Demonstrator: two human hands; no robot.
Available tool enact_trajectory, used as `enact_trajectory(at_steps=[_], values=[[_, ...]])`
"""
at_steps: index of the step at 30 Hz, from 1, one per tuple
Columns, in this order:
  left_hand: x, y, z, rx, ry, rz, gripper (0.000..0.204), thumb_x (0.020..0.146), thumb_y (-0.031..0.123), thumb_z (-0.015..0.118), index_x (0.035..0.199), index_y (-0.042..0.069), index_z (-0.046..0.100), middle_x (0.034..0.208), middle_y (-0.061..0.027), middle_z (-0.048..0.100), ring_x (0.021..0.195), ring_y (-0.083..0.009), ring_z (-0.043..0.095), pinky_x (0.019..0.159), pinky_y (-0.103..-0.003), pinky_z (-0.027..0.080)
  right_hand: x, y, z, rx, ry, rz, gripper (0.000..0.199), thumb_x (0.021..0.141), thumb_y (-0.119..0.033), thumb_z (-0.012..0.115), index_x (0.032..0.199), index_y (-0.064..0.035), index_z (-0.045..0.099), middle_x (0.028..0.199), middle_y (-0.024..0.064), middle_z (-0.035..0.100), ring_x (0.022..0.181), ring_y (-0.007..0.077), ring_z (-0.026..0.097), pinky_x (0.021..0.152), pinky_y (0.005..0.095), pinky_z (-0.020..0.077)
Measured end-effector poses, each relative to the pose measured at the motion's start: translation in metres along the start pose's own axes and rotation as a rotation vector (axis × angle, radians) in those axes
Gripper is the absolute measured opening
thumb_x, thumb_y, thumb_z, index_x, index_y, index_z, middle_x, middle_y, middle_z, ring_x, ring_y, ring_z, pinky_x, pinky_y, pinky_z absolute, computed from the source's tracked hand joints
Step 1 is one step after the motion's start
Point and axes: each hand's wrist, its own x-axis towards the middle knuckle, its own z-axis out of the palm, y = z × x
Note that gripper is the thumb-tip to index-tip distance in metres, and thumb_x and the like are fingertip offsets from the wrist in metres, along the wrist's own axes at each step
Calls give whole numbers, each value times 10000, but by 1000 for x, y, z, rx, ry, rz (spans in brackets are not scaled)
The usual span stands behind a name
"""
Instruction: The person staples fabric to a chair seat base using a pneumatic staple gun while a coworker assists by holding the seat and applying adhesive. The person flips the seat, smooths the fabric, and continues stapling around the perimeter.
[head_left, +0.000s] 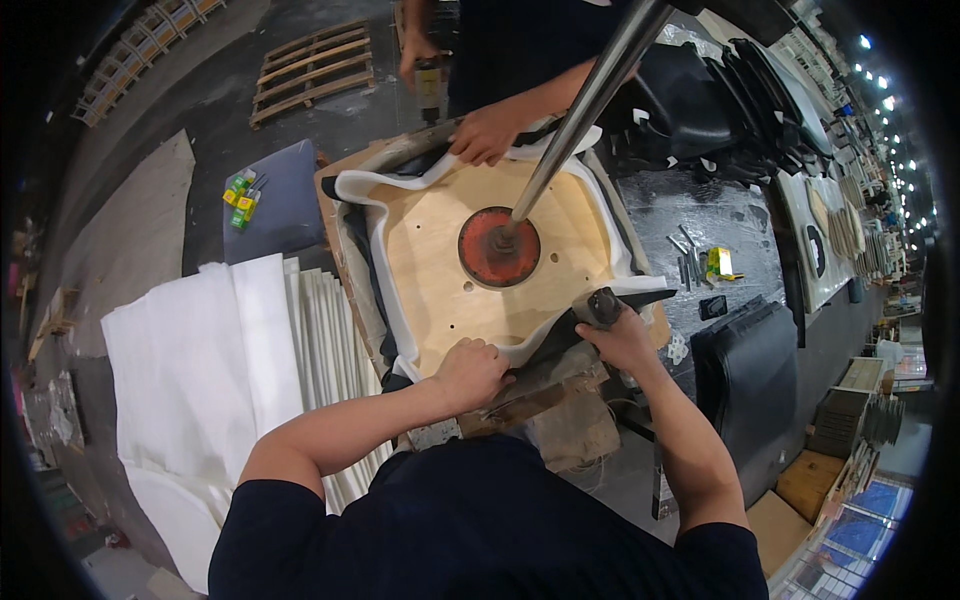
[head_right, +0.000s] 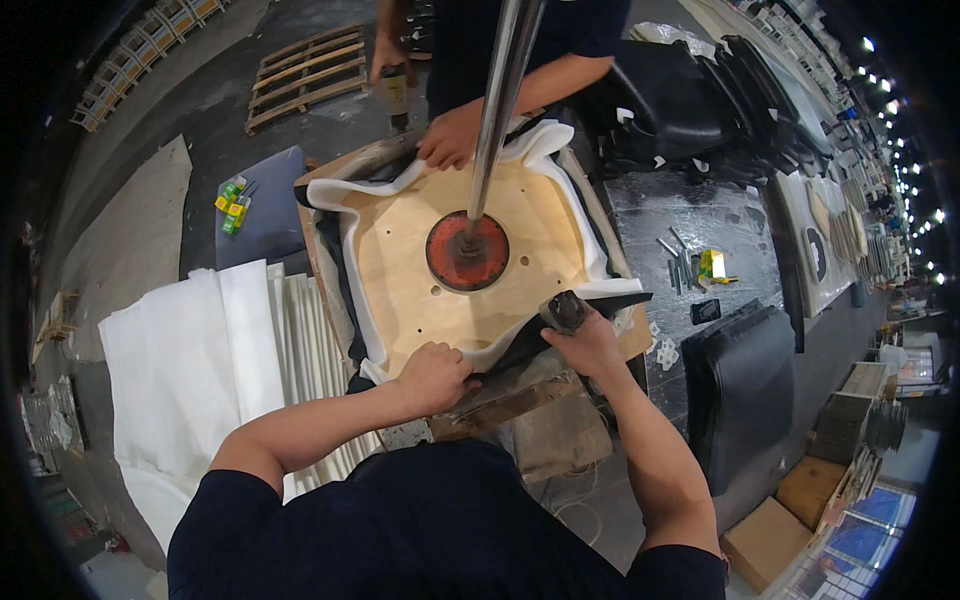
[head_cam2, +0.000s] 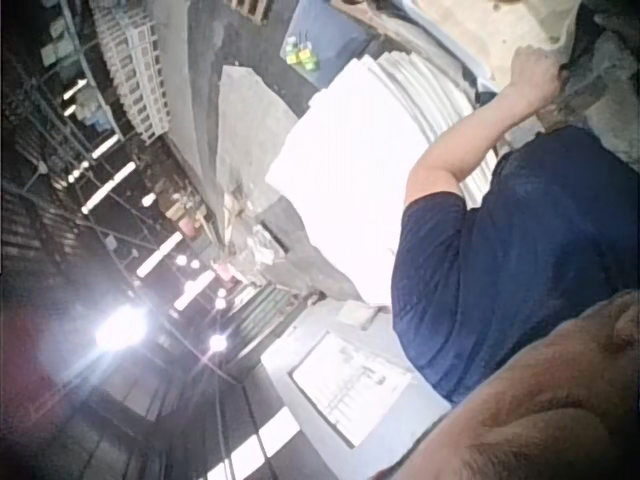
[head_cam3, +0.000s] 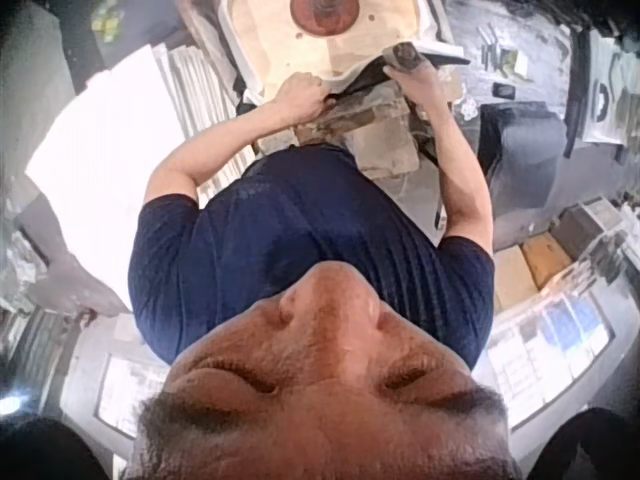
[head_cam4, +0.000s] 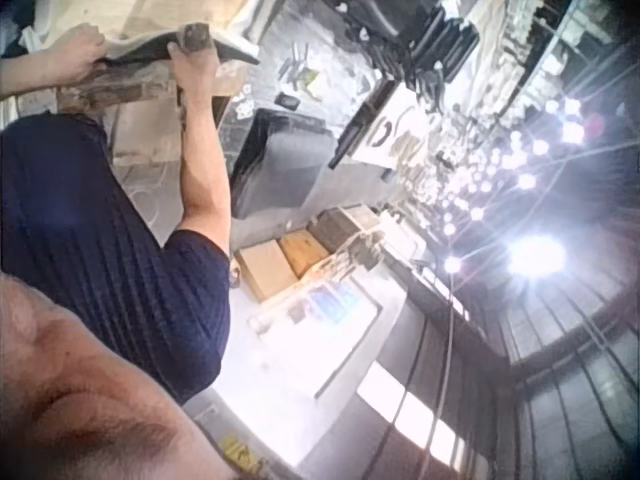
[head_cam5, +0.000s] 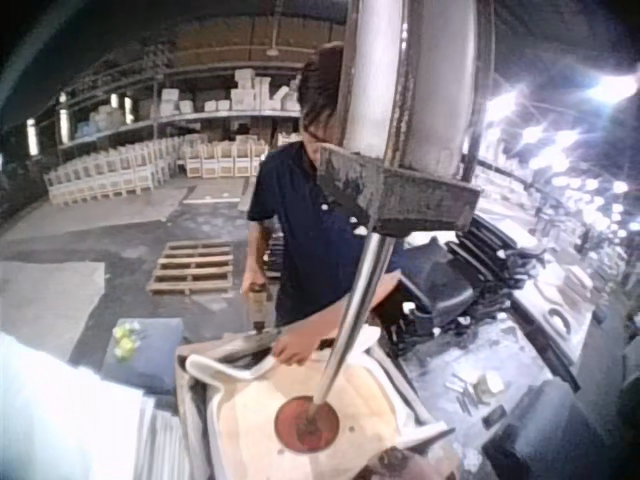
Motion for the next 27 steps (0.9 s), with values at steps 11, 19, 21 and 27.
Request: enact_trajectory(at_steps=[11,19,21,27], values=[[7,-18,11,-258,254,154,188,921,248,775,826,99,712,828,-106,704,791,-359,686,715,-495,528,13,15,-5,-35,-34,5,603,862,-278,901,1386,-77,682,1207,152,798,1154,335,748,995,435,578],[11,-25,13,-306,234,53,249,930,256,773,751,95,706,768,-100,681,763,-356,664,791,-482,491,-24,7,-6,221,-44,43,395,944,-174,864,1262,-1,707,891,39,729,571,90,618,532,300,524],[13,-30,7,-314,131,-33,264,941,281,768,756,100,719,790,-98,700,808,-356,665,843,-490,477,-42,2,6,325,-90,81,386,959,-151,846,1281,9,705,896,28,727,600,82,621,553,286,522],[13,-39,26,-262,284,-106,309,978,332,736,763,111,718,822,-89,713,981,-347,639,923,-513,433,-77,-34,54,512,-180,65,344,985,-126,817,1294,-11,720,887,-14,698,670,65,596,583,281,487]])
